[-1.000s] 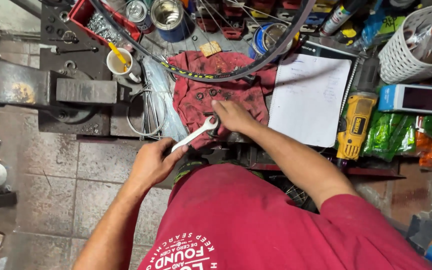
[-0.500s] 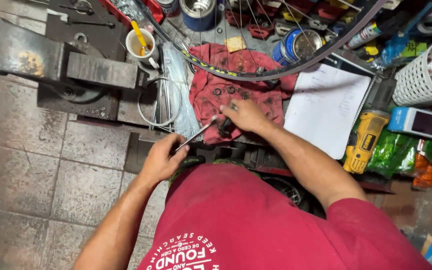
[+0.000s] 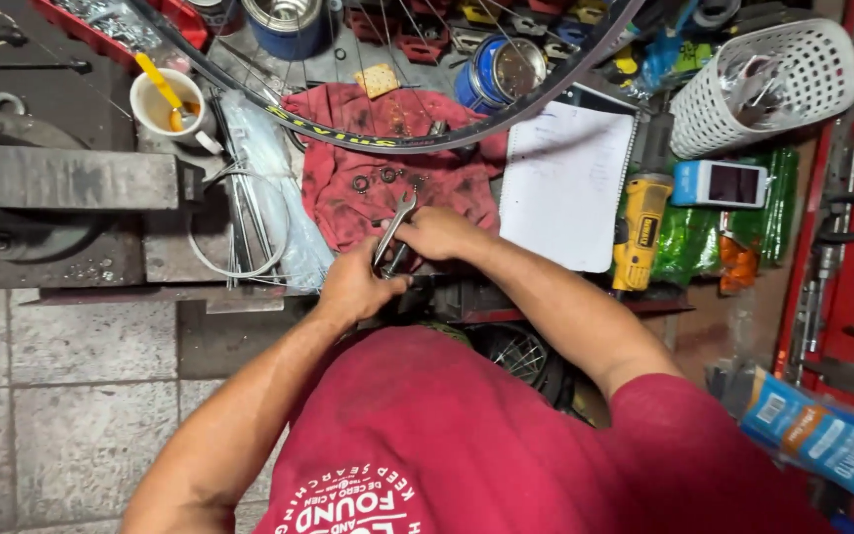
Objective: Repairing and reassembling a bicycle wheel hub, including cleaning parts and installing the axle and bearings.
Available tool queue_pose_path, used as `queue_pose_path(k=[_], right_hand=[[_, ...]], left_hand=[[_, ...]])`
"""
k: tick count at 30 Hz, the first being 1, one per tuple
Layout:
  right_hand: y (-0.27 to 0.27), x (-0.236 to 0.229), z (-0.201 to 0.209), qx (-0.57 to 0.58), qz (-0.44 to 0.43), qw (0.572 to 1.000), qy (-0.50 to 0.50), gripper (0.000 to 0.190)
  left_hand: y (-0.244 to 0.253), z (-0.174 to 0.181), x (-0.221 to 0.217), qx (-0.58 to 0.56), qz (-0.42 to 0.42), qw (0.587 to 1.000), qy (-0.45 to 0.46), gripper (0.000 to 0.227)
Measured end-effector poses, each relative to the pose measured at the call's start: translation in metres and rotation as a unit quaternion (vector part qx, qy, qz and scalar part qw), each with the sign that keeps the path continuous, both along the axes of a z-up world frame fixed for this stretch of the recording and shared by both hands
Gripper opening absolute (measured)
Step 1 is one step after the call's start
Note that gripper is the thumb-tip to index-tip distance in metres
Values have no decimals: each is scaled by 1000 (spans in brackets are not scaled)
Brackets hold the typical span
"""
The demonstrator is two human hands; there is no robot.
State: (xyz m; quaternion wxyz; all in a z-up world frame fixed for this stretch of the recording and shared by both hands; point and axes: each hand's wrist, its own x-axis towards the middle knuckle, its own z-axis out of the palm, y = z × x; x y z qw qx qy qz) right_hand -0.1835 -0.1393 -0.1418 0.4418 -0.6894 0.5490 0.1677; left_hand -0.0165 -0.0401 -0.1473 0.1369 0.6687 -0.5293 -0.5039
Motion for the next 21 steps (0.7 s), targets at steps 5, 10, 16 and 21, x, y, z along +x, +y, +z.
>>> queue_pose_path(k=[5,10,16,21], right_hand=[[2,19,38,-36,51,995,77,67],[-11,-13,31,-4,57,997,56,88],[-34,-77,82,-23,69,975,-208,55],[10,-121,90,17,6,999,40,53]], left_hand=[[0,-41,-11,3,18,1000,-14,51],[0,-54,-8,15,43,999,-21,55],[1,-65,-7,14,107,994,27,53],[9,-63,-12,16,142,988,61,53]])
